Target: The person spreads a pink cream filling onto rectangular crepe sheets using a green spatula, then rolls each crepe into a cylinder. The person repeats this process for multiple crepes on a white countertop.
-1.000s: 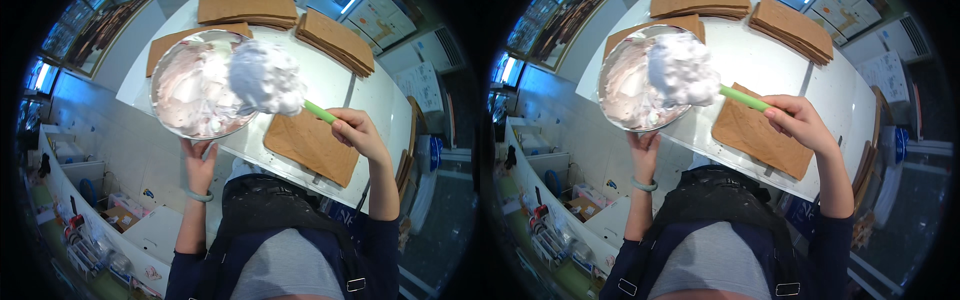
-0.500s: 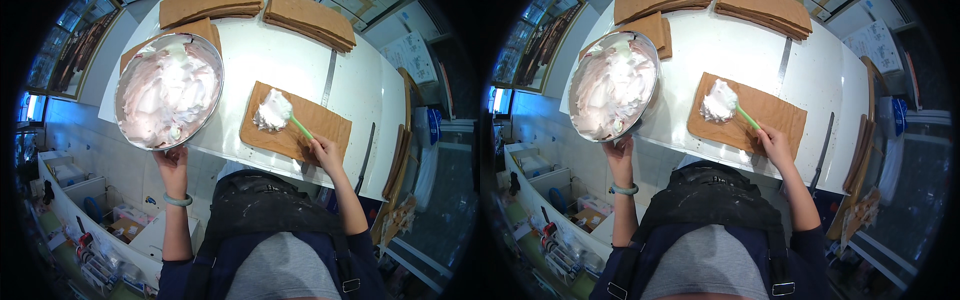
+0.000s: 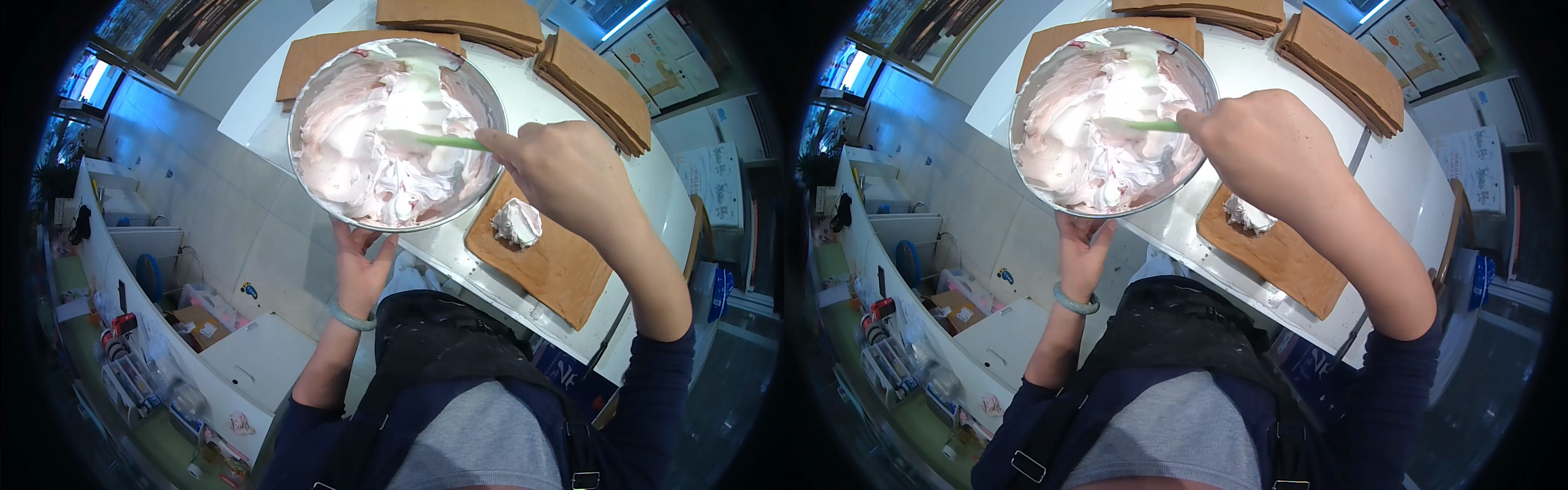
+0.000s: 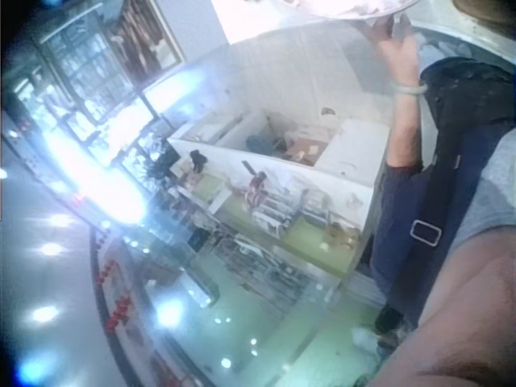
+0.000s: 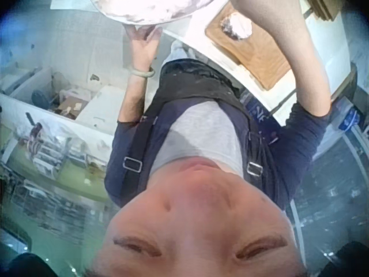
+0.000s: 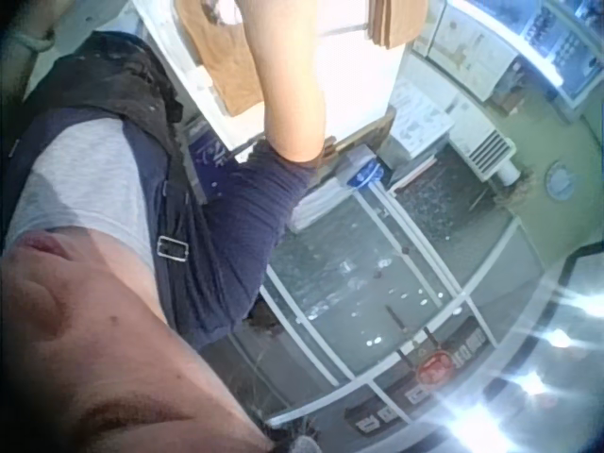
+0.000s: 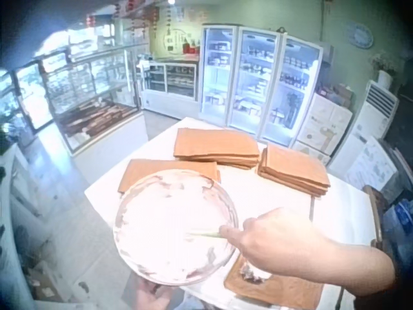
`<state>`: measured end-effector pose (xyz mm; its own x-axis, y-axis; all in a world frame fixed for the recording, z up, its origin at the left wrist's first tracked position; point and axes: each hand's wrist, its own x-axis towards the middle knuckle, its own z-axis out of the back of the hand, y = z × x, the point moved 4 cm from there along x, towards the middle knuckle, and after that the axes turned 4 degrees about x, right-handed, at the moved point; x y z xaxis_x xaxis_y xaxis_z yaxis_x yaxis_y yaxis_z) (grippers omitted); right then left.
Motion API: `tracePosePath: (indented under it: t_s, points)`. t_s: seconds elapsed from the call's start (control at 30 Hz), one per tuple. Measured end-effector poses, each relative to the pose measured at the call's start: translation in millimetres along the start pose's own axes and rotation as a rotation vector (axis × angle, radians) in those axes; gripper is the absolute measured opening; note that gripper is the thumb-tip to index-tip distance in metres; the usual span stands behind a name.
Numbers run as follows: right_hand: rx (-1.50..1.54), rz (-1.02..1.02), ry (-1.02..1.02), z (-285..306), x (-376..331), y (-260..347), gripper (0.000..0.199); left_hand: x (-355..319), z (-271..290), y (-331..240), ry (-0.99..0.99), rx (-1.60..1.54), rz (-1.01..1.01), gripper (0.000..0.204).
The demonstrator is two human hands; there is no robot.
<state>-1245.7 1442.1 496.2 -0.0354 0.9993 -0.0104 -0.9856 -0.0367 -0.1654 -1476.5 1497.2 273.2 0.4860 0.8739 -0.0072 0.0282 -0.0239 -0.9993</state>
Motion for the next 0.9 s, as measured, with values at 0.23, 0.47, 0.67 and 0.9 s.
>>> tracePosePath:
  t_s: [0.23,0.47,0.67,0.9]
  points:
    - [0.468,0.103,0.286,-2,-8,-18,0.029,-2,2,-4,-0.013,0.091,0.029,0.104]
    - [1.302,-0.125,0.441,-55,-14,-14,0.031,0,5,1,-0.059,-0.019,0.003,0.104]
    - [1.48,-0.244,-0.034,-73,-102,-26,0.034,1,14,11,-0.059,0.002,0.079,0.087]
    - [0.79,-0.771,-0.408,-169,-288,-34,0.042,3,16,12,-0.078,0.006,0.015,0.084]
